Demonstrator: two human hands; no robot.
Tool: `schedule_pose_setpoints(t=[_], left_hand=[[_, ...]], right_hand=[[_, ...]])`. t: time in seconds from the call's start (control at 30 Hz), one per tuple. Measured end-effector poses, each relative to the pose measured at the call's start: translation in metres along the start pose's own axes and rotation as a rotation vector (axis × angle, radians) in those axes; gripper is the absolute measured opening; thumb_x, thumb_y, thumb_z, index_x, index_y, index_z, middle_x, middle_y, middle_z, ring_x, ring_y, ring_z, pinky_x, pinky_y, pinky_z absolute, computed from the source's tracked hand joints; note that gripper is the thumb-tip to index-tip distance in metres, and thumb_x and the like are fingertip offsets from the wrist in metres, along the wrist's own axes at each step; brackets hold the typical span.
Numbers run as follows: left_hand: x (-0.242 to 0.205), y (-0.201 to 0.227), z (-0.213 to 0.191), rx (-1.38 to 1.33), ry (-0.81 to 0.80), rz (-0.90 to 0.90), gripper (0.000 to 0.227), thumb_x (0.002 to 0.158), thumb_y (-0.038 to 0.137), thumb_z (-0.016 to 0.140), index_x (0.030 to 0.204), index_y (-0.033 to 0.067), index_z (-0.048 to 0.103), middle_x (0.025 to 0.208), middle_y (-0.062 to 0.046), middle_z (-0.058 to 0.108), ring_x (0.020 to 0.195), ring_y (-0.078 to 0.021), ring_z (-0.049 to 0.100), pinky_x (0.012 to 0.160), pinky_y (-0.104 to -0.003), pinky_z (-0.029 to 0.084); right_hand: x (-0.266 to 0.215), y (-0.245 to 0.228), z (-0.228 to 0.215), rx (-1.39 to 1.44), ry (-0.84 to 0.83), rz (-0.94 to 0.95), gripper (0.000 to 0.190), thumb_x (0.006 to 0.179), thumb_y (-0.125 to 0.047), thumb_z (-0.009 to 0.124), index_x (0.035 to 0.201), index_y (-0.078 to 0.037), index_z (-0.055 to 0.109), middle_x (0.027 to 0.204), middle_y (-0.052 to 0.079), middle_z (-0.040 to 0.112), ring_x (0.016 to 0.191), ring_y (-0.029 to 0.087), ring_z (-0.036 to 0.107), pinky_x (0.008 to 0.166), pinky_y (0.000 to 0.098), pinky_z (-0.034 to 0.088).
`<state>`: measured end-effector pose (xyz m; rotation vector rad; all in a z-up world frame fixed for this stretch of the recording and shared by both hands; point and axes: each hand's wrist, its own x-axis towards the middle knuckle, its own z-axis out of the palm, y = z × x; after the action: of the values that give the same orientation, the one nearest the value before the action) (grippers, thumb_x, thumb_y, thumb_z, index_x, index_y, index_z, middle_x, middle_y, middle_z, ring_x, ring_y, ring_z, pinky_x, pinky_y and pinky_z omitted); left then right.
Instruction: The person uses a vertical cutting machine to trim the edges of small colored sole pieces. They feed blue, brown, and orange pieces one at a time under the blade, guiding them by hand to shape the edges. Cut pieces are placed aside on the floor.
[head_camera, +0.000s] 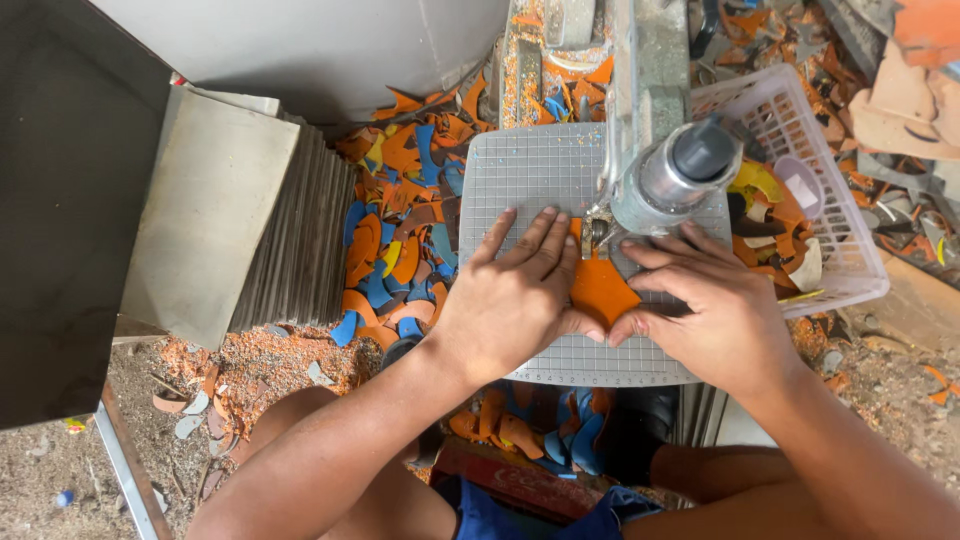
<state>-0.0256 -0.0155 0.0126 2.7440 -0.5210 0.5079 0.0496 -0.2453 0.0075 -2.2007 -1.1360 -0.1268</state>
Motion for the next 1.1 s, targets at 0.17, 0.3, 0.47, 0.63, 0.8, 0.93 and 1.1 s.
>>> schedule_pose_setpoints(t=[0.17, 0.3, 0.47, 0.63, 0.8, 0.93, 1.1], left_hand=[[-0.009, 0.027, -0.007, 0.057, -0.032, -0.186, 0.088, 0.073, 0.062, 0.071, 0.118, -0.0133, 0.068, 0.136, -0.031, 0.062, 0.129, -0.0398, 0.060, 0.108, -0.053, 0.045], [-0.015, 0.054, -0.002, 0.081, -0.043, -0.202, 0.081, 0.076, 0.064, 0.071, 0.098, -0.0141, 0.073, 0.131, -0.040, 0.060, 0.123, -0.0468, 0.062, 0.105, -0.055, 0.047], [-0.012, 0.057, 0.014, 0.096, 0.017, -0.202, 0.072, 0.089, 0.059, 0.067, 0.079, -0.0120, 0.073, 0.126, -0.046, 0.059, 0.121, -0.0518, 0.063, 0.106, -0.058, 0.048], [-0.014, 0.057, 0.021, 0.176, 0.032, -0.156, 0.054, 0.094, 0.043, 0.066, 0.085, -0.0098, 0.075, 0.128, -0.045, 0.059, 0.124, -0.0520, 0.063, 0.110, -0.057, 0.047], [-0.014, 0.053, 0.022, 0.110, 0.060, -0.146, 0.056, 0.096, 0.042, 0.065, 0.088, -0.0120, 0.074, 0.129, -0.045, 0.059, 0.125, -0.0522, 0.062, 0.111, -0.057, 0.046], [-0.014, 0.046, 0.019, 0.087, 0.021, -0.120, 0.056, 0.098, 0.041, 0.065, 0.085, -0.0126, 0.073, 0.128, -0.046, 0.059, 0.127, -0.0525, 0.061, 0.112, -0.056, 0.045], [-0.014, 0.039, 0.017, 0.086, 0.019, -0.091, 0.055, 0.097, 0.039, 0.065, 0.092, -0.0150, 0.073, 0.131, -0.044, 0.059, 0.128, -0.0512, 0.060, 0.114, -0.054, 0.044]], right_hand=[[0.001, 0.009, -0.006, -0.014, -0.102, -0.089, 0.034, 0.066, -0.021, 0.087, 0.089, -0.002, 0.072, 0.125, 0.011, 0.074, 0.133, 0.030, 0.060, 0.119, 0.0489, 0.038], [0.001, 0.022, -0.016, 0.049, -0.211, -0.076, 0.053, 0.070, -0.027, 0.085, 0.117, -0.008, 0.070, 0.137, 0.010, 0.068, 0.139, 0.029, 0.056, 0.122, 0.0476, 0.036], [0.012, 0.030, -0.014, -0.122, -0.219, -0.164, 0.106, 0.070, -0.065, 0.076, 0.145, 0.005, 0.049, 0.153, 0.024, 0.047, 0.148, 0.040, 0.039, 0.125, 0.0525, 0.025], [0.025, 0.028, -0.013, -0.305, -0.401, -0.133, 0.111, 0.054, -0.072, 0.077, 0.136, 0.001, 0.057, 0.140, 0.019, 0.055, 0.141, 0.037, 0.038, 0.121, 0.0576, 0.015], [0.030, 0.021, -0.013, -0.314, -0.420, -0.101, 0.115, 0.049, -0.074, 0.079, 0.135, -0.002, 0.059, 0.135, 0.018, 0.057, 0.137, 0.035, 0.042, 0.119, 0.0579, 0.018], [0.030, 0.021, -0.012, -0.310, -0.399, -0.104, 0.115, 0.049, -0.076, 0.078, 0.135, -0.001, 0.060, 0.133, 0.018, 0.059, 0.136, 0.034, 0.043, 0.119, 0.0558, 0.019], [0.027, 0.024, -0.010, -0.320, -0.394, -0.103, 0.113, 0.051, -0.078, 0.076, 0.130, 0.002, 0.060, 0.134, 0.020, 0.059, 0.137, 0.035, 0.043, 0.120, 0.0547, 0.018]])
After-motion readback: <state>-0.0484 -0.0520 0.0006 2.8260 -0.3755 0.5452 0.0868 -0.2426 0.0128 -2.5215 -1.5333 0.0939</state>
